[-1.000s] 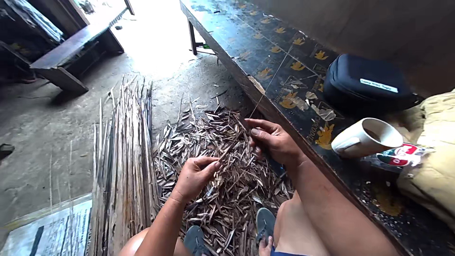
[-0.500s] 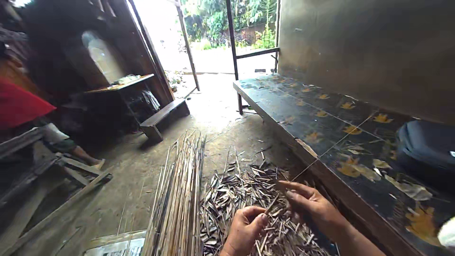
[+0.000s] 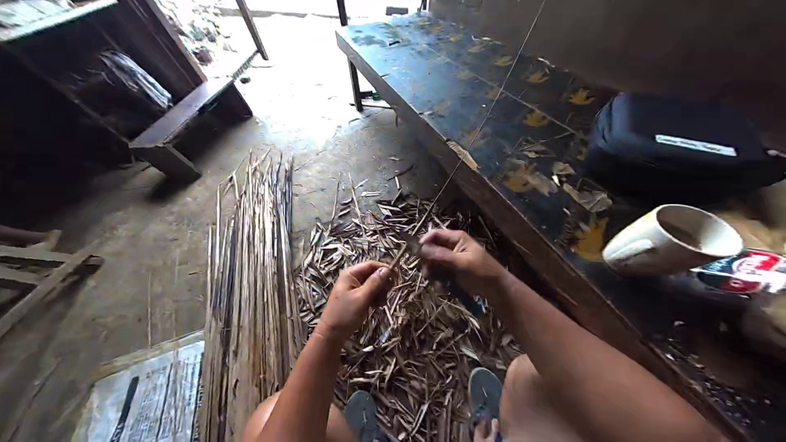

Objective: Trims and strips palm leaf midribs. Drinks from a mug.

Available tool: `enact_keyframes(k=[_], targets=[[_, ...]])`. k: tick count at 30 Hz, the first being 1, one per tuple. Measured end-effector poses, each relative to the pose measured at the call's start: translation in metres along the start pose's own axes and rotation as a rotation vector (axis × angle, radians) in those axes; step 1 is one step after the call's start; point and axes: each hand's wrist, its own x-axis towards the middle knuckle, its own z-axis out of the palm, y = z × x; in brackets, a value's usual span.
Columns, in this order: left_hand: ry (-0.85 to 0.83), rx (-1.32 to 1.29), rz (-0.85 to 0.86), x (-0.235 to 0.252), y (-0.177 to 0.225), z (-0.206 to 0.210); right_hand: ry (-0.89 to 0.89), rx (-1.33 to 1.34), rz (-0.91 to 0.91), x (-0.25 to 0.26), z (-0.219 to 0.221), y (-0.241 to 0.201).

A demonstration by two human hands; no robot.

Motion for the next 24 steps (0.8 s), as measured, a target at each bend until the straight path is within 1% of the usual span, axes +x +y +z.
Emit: enact_keyframes(k=[2,4,6,8,12,13,15,18,21,24], targets=[[-0.024,-0.04,0.001,0.0,0.001,0.002,-0.145,-0.029,-0.009,0.0,0.009,0.013],[-0.04,-0.076,0.012,0.0,0.001,0.004,-0.216,-0.023,-0.024,0.002,0.014,0.018],[-0.059,-0.093,0.018,-0.001,0.002,0.003,-0.211,-0.039,-0.042,0.001,0.012,0.016],[-0.064,-0.087,0.025,-0.002,0.001,0.002,-0.167,-0.075,-0.054,0.0,0.009,0.011],[-0.067,-0.042,0.022,-0.006,-0.001,-0.002,0.034,-0.148,-0.141,-0.003,-0.005,-0.007],[-0.063,-0.055,0.028,-0.007,-0.002,-0.003,0.054,-0.146,-0.152,-0.003,-0.012,-0.01],[-0.037,-0.065,0.037,-0.007,-0.004,-0.002,0.033,-0.136,-0.144,-0.004,-0.017,-0.014],[-0.001,-0.062,0.038,-0.007,-0.004,0.001,-0.09,-0.119,-0.07,-0.006,-0.002,-0.005],[-0.035,-0.055,0.096,-0.006,-0.003,0.002,-0.195,-0.044,-0.013,-0.004,0.014,0.006],[-0.06,-0.052,0.117,-0.007,-0.002,0.002,-0.201,-0.016,-0.004,-0.004,0.014,0.006]])
